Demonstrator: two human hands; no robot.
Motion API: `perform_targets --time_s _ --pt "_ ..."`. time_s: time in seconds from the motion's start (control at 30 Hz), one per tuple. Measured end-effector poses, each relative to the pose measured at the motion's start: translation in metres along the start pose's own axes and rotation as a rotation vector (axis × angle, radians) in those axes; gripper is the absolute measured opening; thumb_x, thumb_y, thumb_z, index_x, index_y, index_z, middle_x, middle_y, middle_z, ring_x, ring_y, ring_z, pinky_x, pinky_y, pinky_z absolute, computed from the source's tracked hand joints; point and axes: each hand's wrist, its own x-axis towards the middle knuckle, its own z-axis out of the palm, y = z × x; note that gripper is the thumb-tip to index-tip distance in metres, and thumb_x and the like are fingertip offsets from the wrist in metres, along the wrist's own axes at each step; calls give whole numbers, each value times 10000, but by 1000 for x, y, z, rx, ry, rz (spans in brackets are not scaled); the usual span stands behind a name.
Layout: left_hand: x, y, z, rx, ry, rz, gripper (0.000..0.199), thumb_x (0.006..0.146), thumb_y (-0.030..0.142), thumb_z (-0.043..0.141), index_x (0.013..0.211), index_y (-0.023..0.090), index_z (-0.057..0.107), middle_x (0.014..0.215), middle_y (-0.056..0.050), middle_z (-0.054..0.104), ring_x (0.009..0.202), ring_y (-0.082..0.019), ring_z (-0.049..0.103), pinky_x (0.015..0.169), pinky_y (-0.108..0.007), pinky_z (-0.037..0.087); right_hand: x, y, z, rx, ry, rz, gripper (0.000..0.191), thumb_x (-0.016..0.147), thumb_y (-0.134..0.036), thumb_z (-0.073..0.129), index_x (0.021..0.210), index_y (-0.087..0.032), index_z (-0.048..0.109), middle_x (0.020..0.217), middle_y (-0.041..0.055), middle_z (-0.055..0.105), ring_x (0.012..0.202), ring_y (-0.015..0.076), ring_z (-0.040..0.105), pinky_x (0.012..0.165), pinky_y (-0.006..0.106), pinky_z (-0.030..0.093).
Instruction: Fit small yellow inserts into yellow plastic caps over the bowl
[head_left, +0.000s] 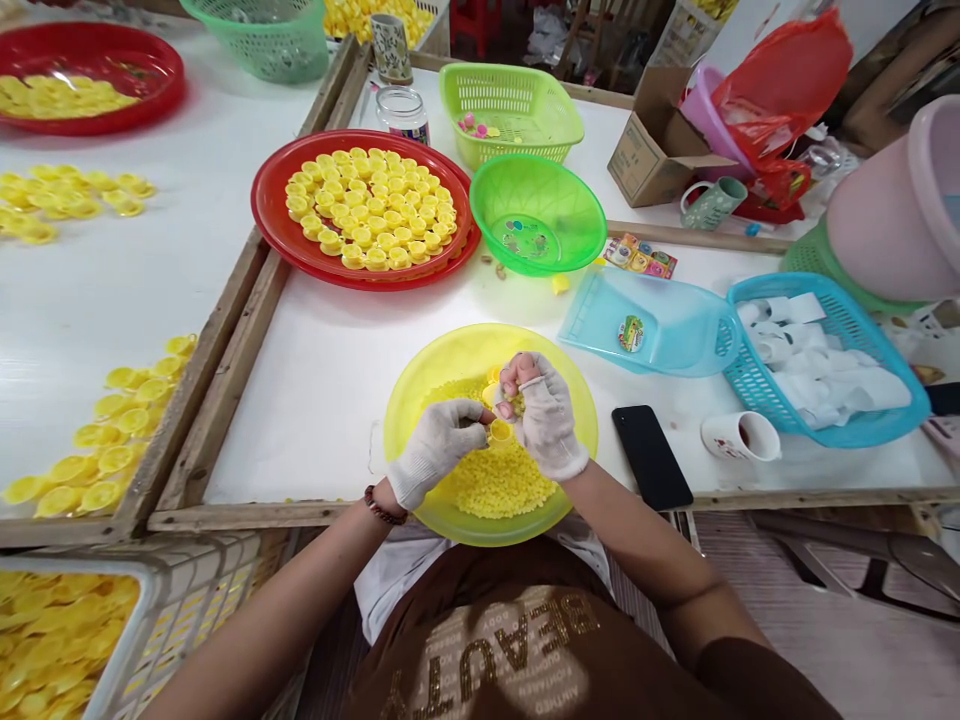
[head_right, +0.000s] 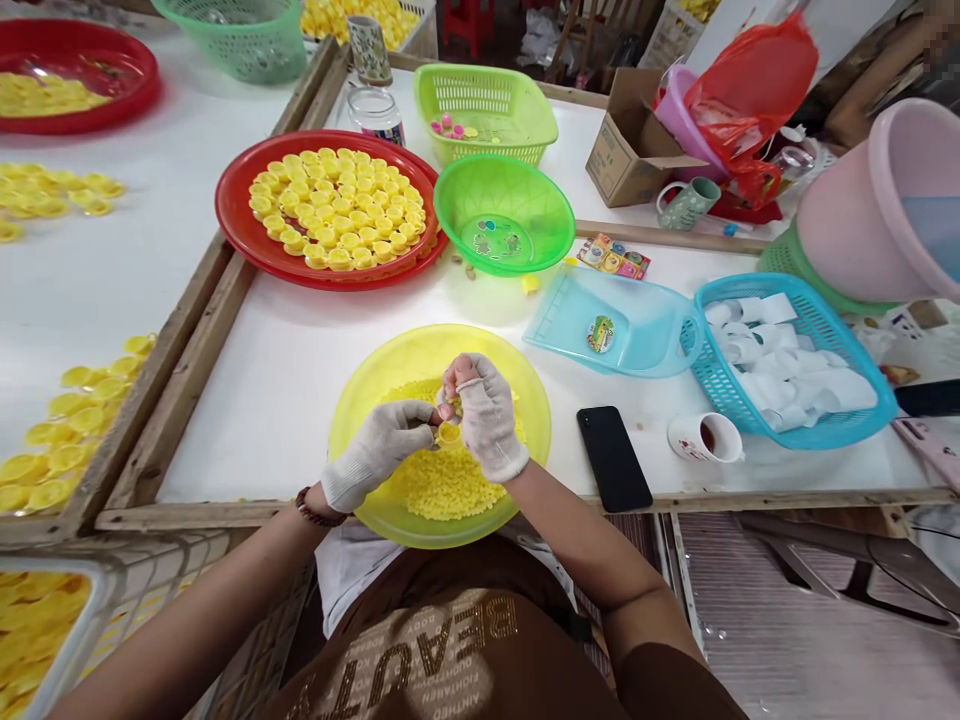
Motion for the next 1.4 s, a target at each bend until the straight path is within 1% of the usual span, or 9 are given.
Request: perform_targets --time_s 0.2,0.47,0.63,0.87,1.0,1.1,1.17,1.27,1.4 --pt "-1 -2 0 -4 8 30 291 686 210 596 942 120 699 866 -49 698 761 -153 638 688 -267 533 -1 -4 -5 33 20 21 389 928 -548 612 766 -224 472 704 -53 440 505 67 453 482 226 337" --pt "0 0 1 -3 18 67 273 673 168 567 917 122 679 857 -40 671 774 -144 625 698 -251 531 -3 4 -3 -67 -49 -74 376 959 -520 586 755 -217 496 691 -46 480 522 86 527 483 240 353" --pt "-3 0 1 -60 47 -5 276 681 215 605 927 116 682 843 -32 664 743 -140 617 691 -263 537 2 1 -7 93 -3 17 395 927 -529 636 749 -213 481 682 -60 457 492 65 481 474 221 337" --pt "-1 0 5 -83 1 -14 245 676 190 594 889 115 690 828 -33 662 734 -138 604 673 -266 538 3 4 -4 127 -21 4 398 934 -520 637 740 -201 497 681 -52 461 496 67 501 468 215 335" --pt "-8 9 -5 -158 57 -28 237 687 205 651 904 120 695 813 -19 672 686 -119 620 661 -250 538 3 -3 -10 181 0 83 392 908 -511 675 751 -202 493 666 -62 446 467 47 440 441 188 293" --pt "-16 20 -36 -163 129 6 243 694 210 688 917 118 714 812 -21 694 673 -111 634 663 -239 537 -8 -7 -18 99 1 144 379 909 -484 680 746 -198 494 654 -65 436 450 41 395 431 185 279" --pt "-22 25 -74 -184 225 31 261 678 225 720 914 113 723 823 -32 709 691 -118 643 671 -241 547 -15 -6 -25 -39 -2 158 369 926 -456 667 735 -192 496 662 -56 448 461 45 414 434 187 288" --pt "-36 23 -154 -179 519 36 313 635 243 775 909 101 722 848 -50 717 721 -136 653 685 -260 568 -21 1 -33 -175 -57 189 360 931 -437 659 727 -188 499 688 -43 463 479 49 419 439 189 309" --pt "-74 7 -276 -38 989 -117 273 696 147 748 957 94 689 838 -37 689 729 -128 651 721 -271 584 -24 6 -33 -226 -85 236 351 922 -446 664 741 -192 504 718 -35 468 504 55 425 448 187 332"
